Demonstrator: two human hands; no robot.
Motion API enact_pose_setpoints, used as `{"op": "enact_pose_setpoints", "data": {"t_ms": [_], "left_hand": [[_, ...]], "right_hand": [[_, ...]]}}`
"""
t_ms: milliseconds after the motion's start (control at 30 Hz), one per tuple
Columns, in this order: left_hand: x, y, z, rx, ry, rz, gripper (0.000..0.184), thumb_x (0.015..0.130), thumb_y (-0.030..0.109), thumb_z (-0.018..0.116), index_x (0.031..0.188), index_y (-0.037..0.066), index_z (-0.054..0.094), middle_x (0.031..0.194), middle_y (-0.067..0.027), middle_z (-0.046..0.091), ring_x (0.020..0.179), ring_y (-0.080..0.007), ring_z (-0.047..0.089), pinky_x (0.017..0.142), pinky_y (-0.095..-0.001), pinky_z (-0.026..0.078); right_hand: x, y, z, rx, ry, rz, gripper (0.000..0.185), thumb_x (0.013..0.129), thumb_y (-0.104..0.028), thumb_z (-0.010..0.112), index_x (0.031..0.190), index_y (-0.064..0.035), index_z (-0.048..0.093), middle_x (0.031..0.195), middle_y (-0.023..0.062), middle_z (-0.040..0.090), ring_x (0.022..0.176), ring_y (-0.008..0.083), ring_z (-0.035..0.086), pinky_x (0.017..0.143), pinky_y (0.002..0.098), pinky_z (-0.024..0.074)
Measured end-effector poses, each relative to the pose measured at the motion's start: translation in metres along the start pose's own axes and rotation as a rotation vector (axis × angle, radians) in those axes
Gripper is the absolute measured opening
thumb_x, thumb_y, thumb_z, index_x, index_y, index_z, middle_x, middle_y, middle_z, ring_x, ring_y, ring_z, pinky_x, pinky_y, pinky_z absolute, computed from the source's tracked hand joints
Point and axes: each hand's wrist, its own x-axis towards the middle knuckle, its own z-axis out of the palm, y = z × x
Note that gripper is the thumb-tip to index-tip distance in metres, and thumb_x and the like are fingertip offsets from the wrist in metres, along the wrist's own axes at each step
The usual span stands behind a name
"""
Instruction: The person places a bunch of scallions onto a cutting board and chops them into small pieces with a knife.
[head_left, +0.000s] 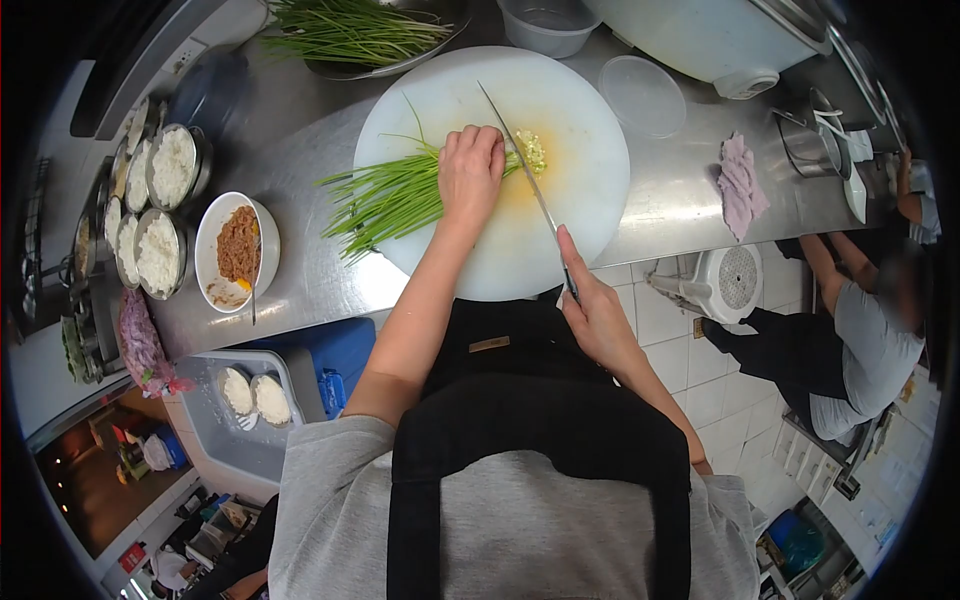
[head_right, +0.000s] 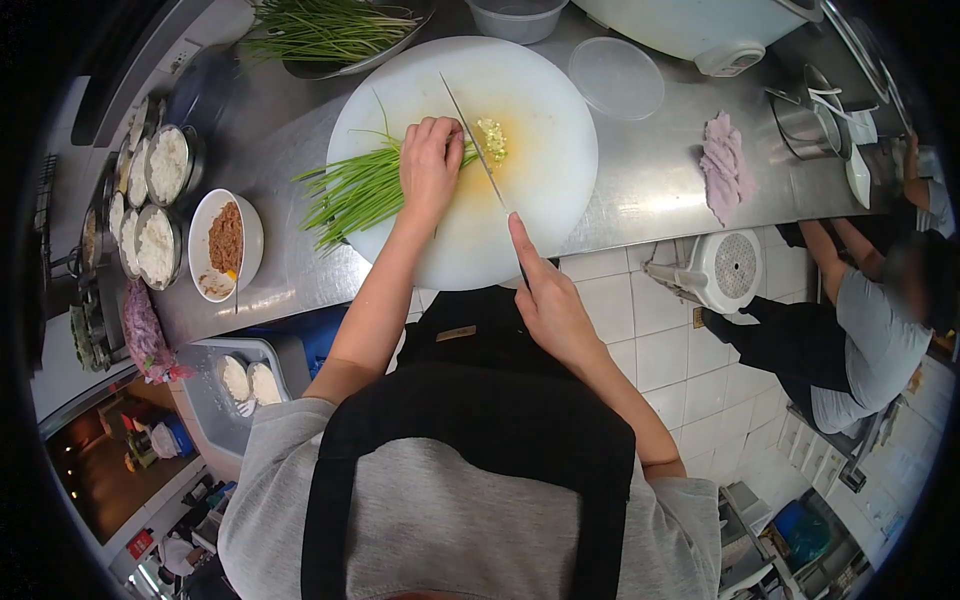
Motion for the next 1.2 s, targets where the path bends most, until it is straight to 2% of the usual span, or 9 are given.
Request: {"op": "enact_pose_setpoints", "data": {"t_ms": [267,467,500,567,600,667,767,867,1200], "left_hand": [[0.001,0.000,0.002,-0.014,0.029,0.025,0.007,0.083,0.008,0.064,0.089,0.006,0.061,0.087,-0.0084,0.062,0.084,-0.0306,0.056,0.074,-0.0418,0.043],[0.001,-0.001,0.003,0.021,0.008,0.006,0.007,0.083,0.009,0.063,0.089,0.006,0.061,0.087,-0.0086,0.062,0.084,-0.0309,0.056,0.074,-0.0424,0.043],[0.001,-0.001,0.002,0.024,0.002,0.006,0.007,0.083,0.009,0.063,0.089,0.006,0.060,0.087,-0.0087,0.062,0.084,-0.0310,0.056,0.074,-0.0425,0.043],[0.000,-0.002,0.002,0.019,0.005,0.010,0.007,0.083,0.009,0.063,0.089,0.006,0.060,0.088,-0.0089,0.062,0.084,-0.0311,0.056,0.074,-0.0426,0.043],[0.000,-0.002,0.003,0.011,0.006,0.012,0.007,0.083,0.009,0.063,0.089,0.006,0.060,0.088,-0.0090,0.062,0.084,-0.0313,0.056,0.074,-0.0427,0.043],[0.001,-0.003,0.005,0.027,0.011,0.019,0.009,0.082,0.009,0.064,0.090,0.007,0.060,0.088,-0.0081,0.061,0.085,-0.0303,0.055,0.074,-0.0422,0.043],[0.000,-0.002,0.003,0.045,0.003,0.007,0.011,0.081,0.010,0.066,0.090,0.008,0.060,0.089,-0.0075,0.060,0.085,-0.0292,0.055,0.074,-0.0419,0.043],[-0.001,-0.003,0.005,0.030,0.000,0.010,0.011,0.081,0.009,0.066,0.090,0.007,0.060,0.088,-0.0079,0.060,0.085,-0.0294,0.055,0.075,-0.0419,0.043],[0.000,-0.002,0.004,0.024,0.005,-0.005,0.012,0.080,0.008,0.066,0.090,0.007,0.059,0.088,-0.0086,0.060,0.085,-0.0303,0.055,0.075,-0.0425,0.043]], "right_hand": [[0.023,0.010,-0.002,-0.098,0.033,-0.059,0.082,0.084,0.010,0.047,0.156,-0.0163,0.018,0.102,0.0284,0.061,0.094,0.0455,0.059,0.087,0.0489,0.0451],[0.007,0.002,0.004,-0.129,0.023,-0.010,0.083,0.084,0.010,0.048,0.156,-0.0186,0.018,0.090,0.0253,0.060,0.087,0.0437,0.060,0.084,0.0484,0.0453],[0.013,0.004,0.004,-0.128,0.024,-0.010,0.083,0.084,0.010,0.048,0.156,-0.0186,0.018,0.090,0.0253,0.060,0.087,0.0437,0.060,0.084,0.0484,0.0453],[0.030,0.007,0.001,-0.086,-0.047,0.077,0.078,0.087,0.007,0.044,0.156,-0.0172,0.017,0.124,0.0329,0.056,0.113,0.0477,0.056,0.099,0.0428,0.0427],[0.028,0.008,0.002,-0.086,-0.043,0.075,0.078,0.087,0.007,0.044,0.156,-0.0172,0.017,0.124,0.0329,0.056,0.113,0.0477,0.056,0.099,0.0428,0.0427],[0.027,0.010,0.003,-0.132,0.040,-0.050,0.084,0.084,0.009,0.048,0.156,-0.0191,0.017,0.091,0.0253,0.060,0.086,0.0435,0.060,0.082,0.0491,0.0455],[0.006,0.001,0.004,-0.116,0.065,-0.125,0.084,0.084,0.009,0.048,0.156,-0.0193,0.015,0.091,0.0258,0.060,0.086,0.0433,0.059,0.081,0.0494,0.0452],[0.013,0.010,0.011,-0.124,0.038,-0.048,0.083,0.085,0.009,0.047,0.156,-0.0194,0.017,0.092,0.0261,0.060,0.085,0.0436,0.059,0.081,0.0498,0.0450],[0.009,0.003,0.013,-0.071,0.082,-0.085,0.080,0.085,0.010,0.046,0.156,-0.0151,0.019,0.088,0.0260,0.059,0.082,0.0429,0.060,0.081,0.0488,0.0455]]}}
